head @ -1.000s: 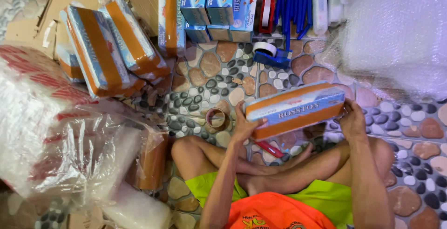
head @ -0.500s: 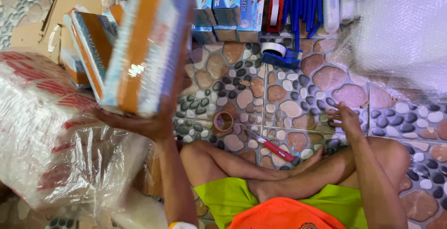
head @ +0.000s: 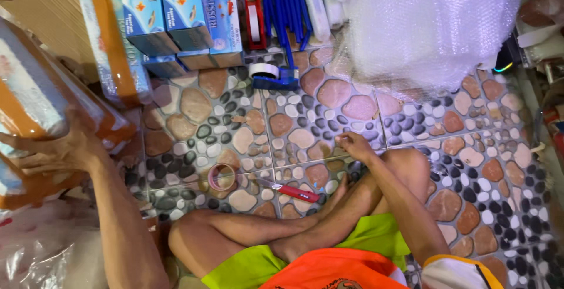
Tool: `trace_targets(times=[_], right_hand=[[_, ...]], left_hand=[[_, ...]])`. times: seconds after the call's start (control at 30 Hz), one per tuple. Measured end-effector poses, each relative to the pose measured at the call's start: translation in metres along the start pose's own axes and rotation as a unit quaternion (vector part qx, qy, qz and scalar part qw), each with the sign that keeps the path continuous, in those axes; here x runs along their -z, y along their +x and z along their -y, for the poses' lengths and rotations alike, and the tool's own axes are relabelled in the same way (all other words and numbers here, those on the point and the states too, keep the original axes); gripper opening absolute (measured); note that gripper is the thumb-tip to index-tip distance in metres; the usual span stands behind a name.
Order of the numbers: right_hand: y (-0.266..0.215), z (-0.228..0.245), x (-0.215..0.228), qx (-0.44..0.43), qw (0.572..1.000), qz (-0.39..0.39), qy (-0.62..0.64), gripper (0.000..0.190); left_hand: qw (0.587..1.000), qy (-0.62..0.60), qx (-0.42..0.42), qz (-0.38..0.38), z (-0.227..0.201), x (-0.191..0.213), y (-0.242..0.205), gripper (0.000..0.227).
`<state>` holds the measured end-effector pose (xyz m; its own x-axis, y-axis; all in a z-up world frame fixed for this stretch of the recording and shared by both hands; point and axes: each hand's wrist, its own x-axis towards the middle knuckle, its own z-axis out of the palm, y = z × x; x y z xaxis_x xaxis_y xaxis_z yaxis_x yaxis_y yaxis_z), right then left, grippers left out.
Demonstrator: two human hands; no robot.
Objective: The person sits on the floor and packs a black electronic device into a cardboard box. They wrap the box in bubble wrap and then seal it with brown packing tape. The person repeats this process for a second box, wrapping and taping it before placing it aside.
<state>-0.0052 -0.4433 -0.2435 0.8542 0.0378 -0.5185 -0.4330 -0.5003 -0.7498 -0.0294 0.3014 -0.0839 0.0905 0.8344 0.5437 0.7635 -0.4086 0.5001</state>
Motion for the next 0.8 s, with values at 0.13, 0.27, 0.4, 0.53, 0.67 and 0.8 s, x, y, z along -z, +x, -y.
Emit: trace_targets(times=[0.13, 0.27, 0.4, 0.53, 0.67, 0.8], right_hand=[[-0.038, 0.046, -0.021, 0.042, 0.970, 0.006, -0.238, 0.033], [-0.092, 0.090, -0.066, 0.203, 0.865, 0.211, -0.407, 0.056], [-0.092, 0.067, -0.088, 0.355, 0.807, 0.263, -0.392, 0.079], [-0.055, 0.019, -0.091, 0.420, 0.769, 0.217, -0.430, 0.049], [-0.033, 0.032, -0.061, 0.284, 0.836, 0.179, -0.435, 0.035], [0.008, 0.035, 0.000, 0.129, 0.875, 0.149, -0.443, 0.034]], left_hand=[[0.997, 0.039, -0.037, -0.053, 0.058, -0.067, 0.008, 0.159], [0.979, -0.003, -0.130, -0.159, 0.007, 0.023, -0.046, 0.133], [0.917, -0.068, -0.364, -0.145, -0.005, 0.087, -0.210, 0.103], [0.868, -0.027, -0.252, 0.427, 0.027, 0.139, -0.303, 0.105], [0.873, -0.007, -0.252, 0.418, 0.052, 0.119, -0.315, 0.091], [0.911, -0.019, -0.204, 0.358, 0.075, 0.087, -0.320, 0.066]])
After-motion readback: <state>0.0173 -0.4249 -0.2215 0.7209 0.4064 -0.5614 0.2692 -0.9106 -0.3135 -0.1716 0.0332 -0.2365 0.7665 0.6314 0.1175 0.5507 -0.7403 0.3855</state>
